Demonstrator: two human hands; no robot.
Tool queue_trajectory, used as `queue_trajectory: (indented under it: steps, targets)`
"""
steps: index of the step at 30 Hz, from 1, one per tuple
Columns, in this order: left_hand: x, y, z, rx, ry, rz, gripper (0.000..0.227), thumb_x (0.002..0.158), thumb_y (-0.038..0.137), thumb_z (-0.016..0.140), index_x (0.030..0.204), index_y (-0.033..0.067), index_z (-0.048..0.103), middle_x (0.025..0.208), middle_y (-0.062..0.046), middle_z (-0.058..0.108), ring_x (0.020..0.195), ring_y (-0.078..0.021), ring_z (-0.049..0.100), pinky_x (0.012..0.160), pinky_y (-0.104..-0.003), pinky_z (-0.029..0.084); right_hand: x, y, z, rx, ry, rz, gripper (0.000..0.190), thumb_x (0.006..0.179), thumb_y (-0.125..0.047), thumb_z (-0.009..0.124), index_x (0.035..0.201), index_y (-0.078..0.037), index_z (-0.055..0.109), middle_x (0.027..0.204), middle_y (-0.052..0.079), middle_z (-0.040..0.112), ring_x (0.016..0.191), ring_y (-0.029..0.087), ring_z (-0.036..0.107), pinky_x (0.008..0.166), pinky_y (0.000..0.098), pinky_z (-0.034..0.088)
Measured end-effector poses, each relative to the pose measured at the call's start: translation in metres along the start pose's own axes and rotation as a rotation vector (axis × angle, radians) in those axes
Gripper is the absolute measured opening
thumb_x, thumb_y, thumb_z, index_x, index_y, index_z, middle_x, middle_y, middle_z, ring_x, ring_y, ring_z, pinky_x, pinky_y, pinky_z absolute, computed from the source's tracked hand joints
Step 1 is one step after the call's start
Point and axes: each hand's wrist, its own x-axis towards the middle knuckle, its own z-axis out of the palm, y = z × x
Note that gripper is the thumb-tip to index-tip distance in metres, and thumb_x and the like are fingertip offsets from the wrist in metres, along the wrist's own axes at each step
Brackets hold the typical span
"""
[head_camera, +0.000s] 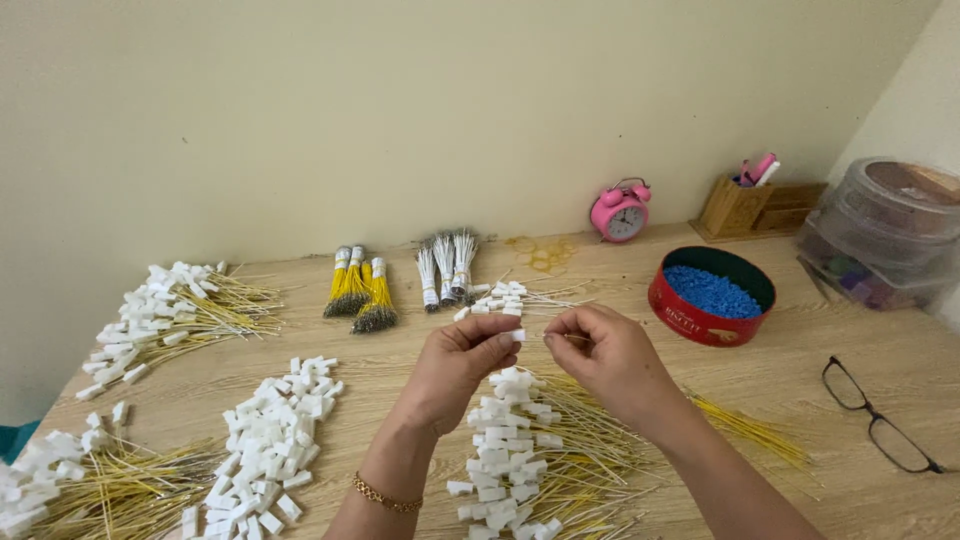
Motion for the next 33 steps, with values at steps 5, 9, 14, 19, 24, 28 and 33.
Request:
queue_trajectory:
  steps: [5, 9, 14, 19, 24, 28, 33]
  targets:
    - [-0.002, 0.001, 0.002, -0.136, -0.028, -0.046, 0.023, 0.092, 0.003, 0.070, 0.115, -0.0017, 0.073, 0.100, -0.009, 0.076, 0.091, -0.0173, 0.072, 0.086, -0.033, 0.062, -0.003, -0.006, -0.002, -0.016, 0.026, -0.032, 0.014, 0.085, -0.015, 0.074, 0.094, -0.003, 0.074, 0.088, 0.003, 0.073, 0.075, 0.011, 0.072, 0.067, 0.0279, 0.059]
    - [-0.004, 0.003, 0.004, -0.220, -0.048, -0.105, 0.024, 0.092, 0.003, 0.069, 0.116, -0.0012, 0.073, 0.100, -0.010, 0.075, 0.092, -0.0181, 0.072, 0.087, -0.034, 0.062, -0.004, -0.005, -0.001, -0.072, 0.064, -0.177, 0.013, 0.083, -0.014, 0.075, 0.091, -0.004, 0.071, 0.088, 0.003, 0.070, 0.077, 0.013, 0.074, 0.067, 0.0266, 0.059]
    - [-0.005, 0.000, 0.006, -0.227, -0.060, -0.122, 0.024, 0.093, 0.003, 0.069, 0.117, -0.0014, 0.072, 0.100, -0.009, 0.075, 0.091, -0.0186, 0.072, 0.086, -0.034, 0.062, -0.007, -0.007, 0.000, -0.158, 0.079, -0.279, 0.013, 0.085, -0.015, 0.075, 0.092, -0.005, 0.072, 0.085, 0.005, 0.069, 0.072, 0.015, 0.069, 0.062, 0.0291, 0.054]
    - [-0.005, -0.001, 0.004, -0.214, -0.056, -0.131, 0.025, 0.094, 0.004, 0.068, 0.118, -0.0004, 0.072, 0.099, -0.009, 0.074, 0.091, -0.0180, 0.072, 0.086, -0.034, 0.062, -0.005, 0.002, -0.002, -0.066, -0.024, -0.335, 0.013, 0.090, -0.016, 0.072, 0.098, -0.005, 0.074, 0.087, 0.005, 0.067, 0.071, 0.016, 0.062, 0.062, 0.0306, 0.052]
    - [-0.003, -0.007, 0.005, -0.201, -0.052, -0.135, 0.023, 0.094, 0.005, 0.068, 0.116, -0.0005, 0.072, 0.098, -0.009, 0.074, 0.090, -0.0186, 0.072, 0.085, -0.035, 0.062, -0.006, 0.004, 0.000, 0.002, -0.077, -0.091, 0.012, 0.091, -0.015, 0.068, 0.094, -0.004, 0.068, 0.083, 0.006, 0.067, 0.068, 0.018, 0.062, 0.061, 0.0332, 0.051]
    - [-0.002, -0.018, 0.008, -0.164, -0.050, -0.120, 0.021, 0.095, 0.006, 0.068, 0.115, -0.0014, 0.071, 0.097, -0.009, 0.074, 0.089, -0.0187, 0.073, 0.085, -0.036, 0.063, -0.006, 0.011, 0.002, -0.065, -0.042, -0.231, 0.013, 0.091, -0.014, 0.068, 0.090, -0.002, 0.065, 0.081, 0.007, 0.064, 0.069, 0.018, 0.062, 0.062, 0.0338, 0.051]
    - [0.001, -0.032, 0.004, -0.108, -0.029, -0.130, 0.019, 0.095, 0.005, 0.068, 0.112, -0.0020, 0.072, 0.098, -0.010, 0.074, 0.088, -0.0190, 0.072, 0.084, -0.037, 0.063, -0.004, 0.023, 0.008, -0.119, -0.063, -0.224, 0.015, 0.091, -0.017, 0.068, 0.090, -0.002, 0.066, 0.081, 0.008, 0.067, 0.069, 0.019, 0.065, 0.063, 0.0351, 0.052]
